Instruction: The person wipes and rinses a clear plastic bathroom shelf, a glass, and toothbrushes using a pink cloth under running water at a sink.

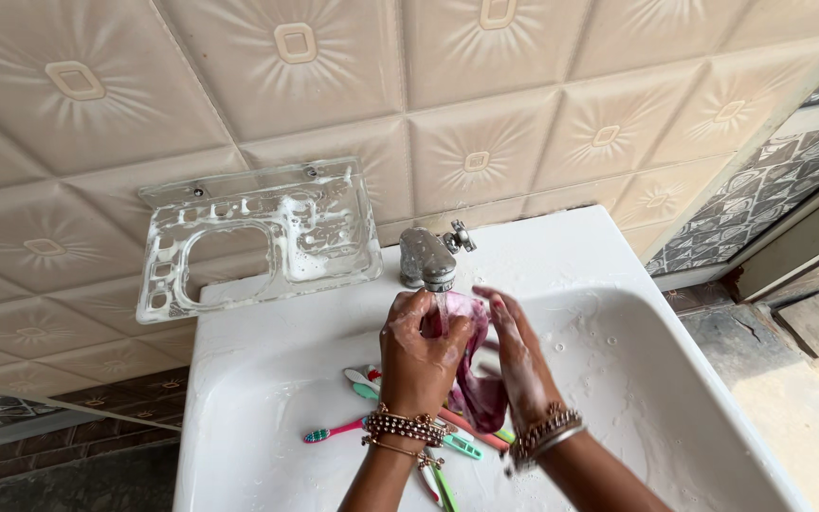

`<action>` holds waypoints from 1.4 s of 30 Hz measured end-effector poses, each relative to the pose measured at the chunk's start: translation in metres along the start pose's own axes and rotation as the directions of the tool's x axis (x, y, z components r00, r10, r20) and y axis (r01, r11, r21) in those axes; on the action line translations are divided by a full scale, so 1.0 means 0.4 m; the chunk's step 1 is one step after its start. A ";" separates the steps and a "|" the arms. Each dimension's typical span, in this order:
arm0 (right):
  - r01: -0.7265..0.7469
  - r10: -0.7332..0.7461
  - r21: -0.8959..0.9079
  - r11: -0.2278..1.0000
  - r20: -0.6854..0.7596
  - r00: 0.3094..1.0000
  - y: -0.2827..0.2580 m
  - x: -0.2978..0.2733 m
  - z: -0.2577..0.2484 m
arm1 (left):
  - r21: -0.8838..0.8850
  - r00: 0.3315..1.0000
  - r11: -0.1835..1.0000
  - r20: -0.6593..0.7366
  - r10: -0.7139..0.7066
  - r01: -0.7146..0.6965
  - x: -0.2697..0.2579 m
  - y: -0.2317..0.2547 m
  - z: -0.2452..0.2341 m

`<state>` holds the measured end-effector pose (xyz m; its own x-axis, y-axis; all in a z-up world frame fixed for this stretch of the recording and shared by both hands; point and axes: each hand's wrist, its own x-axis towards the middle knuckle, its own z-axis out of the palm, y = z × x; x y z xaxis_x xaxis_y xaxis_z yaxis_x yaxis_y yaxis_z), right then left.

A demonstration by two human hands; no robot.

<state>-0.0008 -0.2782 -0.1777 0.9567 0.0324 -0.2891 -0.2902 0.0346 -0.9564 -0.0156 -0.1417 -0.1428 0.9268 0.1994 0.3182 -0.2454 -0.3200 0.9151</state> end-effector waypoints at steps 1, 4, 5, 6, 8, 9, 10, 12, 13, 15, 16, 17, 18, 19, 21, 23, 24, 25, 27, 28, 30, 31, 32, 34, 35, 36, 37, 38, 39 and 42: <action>-0.126 0.116 0.163 0.979 0.068 0.991 0.042 -0.026 0.019 | 0.086 0.990 0.986 0.018 -0.142 0.140 -0.018 0.001 0.009; -0.371 0.237 0.565 0.737 0.298 0.925 0.172 -0.030 0.071 | -0.061 0.991 0.991 -0.061 -0.122 0.118 -0.078 0.019 0.045; -0.412 0.223 0.645 0.643 0.357 0.907 0.205 -0.012 0.080 | -0.173 0.992 0.985 -0.114 -0.051 0.030 -0.095 0.024 0.047; -0.449 0.209 0.694 0.563 0.406 0.890 0.225 0.016 0.085 | -0.182 0.996 0.982 -0.062 -0.066 0.054 -0.107 0.024 0.038; -0.514 0.301 0.658 0.550 0.417 0.857 0.244 0.041 0.092 | -0.201 0.995 0.975 0.036 -0.092 0.098 -0.126 0.018 0.012; -0.547 0.350 0.642 0.537 0.420 0.837 0.242 0.046 0.095 | -0.114 0.994 0.988 -0.003 -0.109 0.108 -0.116 0.007 0.003; -0.580 0.399 0.626 0.522 0.422 0.814 0.234 0.048 0.100 | -0.026 0.992 0.992 -0.043 -0.122 0.121 -0.097 -0.010 -0.005; -0.559 0.441 0.600 0.573 0.350 0.827 0.207 0.061 0.116 | -0.032 0.984 0.993 -0.134 -0.119 0.116 -0.083 -0.035 -0.003; -0.504 0.429 0.584 0.636 0.276 0.860 0.195 0.078 0.128 | -0.124 0.977 0.988 -0.181 -0.111 0.089 -0.089 -0.044 0.006; -0.380 0.400 0.532 0.757 0.083 0.913 0.204 0.099 0.149 | -0.375 0.947 0.916 -0.219 -0.235 0.141 -0.112 -0.055 0.020; -0.315 0.380 0.489 0.813 -0.036 0.924 0.217 0.118 0.161 | -0.526 0.914 0.823 -0.188 -0.359 0.216 -0.128 -0.057 0.027; -0.249 0.345 0.437 0.864 -0.157 0.925 0.231 0.139 0.168 | -0.661 0.872 0.698 -0.133 -0.471 0.276 -0.134 -0.060 0.033; -0.122 0.152 0.166 0.978 -0.178 0.972 0.248 0.151 0.164 | -0.696 0.824 0.624 -0.082 -0.560 0.355 -0.119 -0.069 0.034; 0.025 -0.042 -0.119 0.993 -0.143 0.989 0.263 0.152 0.152 | -0.725 0.765 0.539 -0.025 -0.644 0.429 -0.096 -0.078 0.034; 0.348 -0.446 -0.569 0.745 -0.036 0.894 0.267 0.138 0.138 | -0.773 0.650 0.320 0.153 -0.744 0.548 -0.069 -0.081 0.029; 0.516 -0.784 -0.821 0.244 0.146 0.603 0.235 0.097 0.133 | -0.771 0.545 0.063 0.386 -0.744 0.633 -0.057 -0.069 0.022; 0.572 -0.743 -0.721 0.392 0.118 0.659 0.204 0.081 0.132 | -0.788 0.617 0.141 0.343 -0.708 0.600 -0.066 -0.057 0.024; 0.601 -0.693 -0.597 0.531 0.102 0.713 0.172 0.063 0.132 | -0.800 0.684 0.214 0.300 -0.665 0.560 -0.082 -0.045 0.028; 0.503 -0.533 -0.611 0.611 0.152 0.832 0.113 0.027 0.123 | -0.823 0.702 0.234 0.252 -0.666 0.518 -0.105 -0.030 0.027; 0.398 -0.415 -0.749 0.529 0.181 0.892 0.094 0.013 0.115 | -0.835 0.654 0.184 0.249 -0.714 0.518 -0.114 -0.026 0.024; 0.383 -0.449 -0.857 0.344 0.208 0.869 0.080 0.010 0.101 | -0.851 0.656 0.177 0.230 -0.719 0.494 -0.119 -0.021 0.033; 0.459 -0.592 -0.848 0.264 0.234 0.772 0.087 0.016 0.099 | -0.853 0.703 0.224 0.210 -0.679 0.471 -0.124 -0.022 0.036; 0.521 -0.715 -0.836 0.171 0.259 0.650 0.097 0.022 0.096 | -0.854 0.748 0.269 0.190 -0.636 0.445 -0.126 -0.027 0.040; 0.619 -0.715 -0.759 0.204 0.316 0.623 0.110 0.027 0.093 | -0.769 0.736 0.416 0.103 -0.669 0.486 -0.108 -0.058 0.058; 0.664 -0.716 -0.715 0.219 0.344 0.607 0.107 0.026 0.092 | -0.716 0.732 0.483 0.057 -0.678 0.503 -0.100 -0.080 0.071; 0.582 -0.574 -0.616 0.531 0.243 0.782 0.099 0.018 0.090 | -0.706 0.692 0.464 0.050 -0.720 0.534 -0.090 -0.106 0.087; 0.417 -0.374 -0.463 0.783 0.186 0.909 0.086 0.008 0.090 | -0.695 0.652 0.447 0.041 -0.757 0.563 -0.075 -0.134 0.100; 0.186 -0.139 -0.276 0.943 0.181 0.973 0.070 -0.001 0.092 | -0.683 0.609 0.429 0.030 -0.792 0.591 -0.071 -0.159 0.109; 0.186 -0.138 -0.296 0.937 0.176 0.975 0.055 -0.011 0.092 | -0.673 0.601 0.428 0.030 -0.799 0.603 -0.076 -0.181 0.115; 0.137 -0.086 -0.355 0.925 0.156 0.984 0.015 -0.043 0.087 | -0.668 0.586 0.404 0.060 -0.808 0.625 -0.098 -0.235 0.135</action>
<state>-0.0199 -0.2440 -0.1769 0.9630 0.1849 -0.1959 -0.1298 -0.3186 -0.9390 -0.0135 -0.1694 -0.2546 0.7587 0.3195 -0.5677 0.2902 0.6144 0.7337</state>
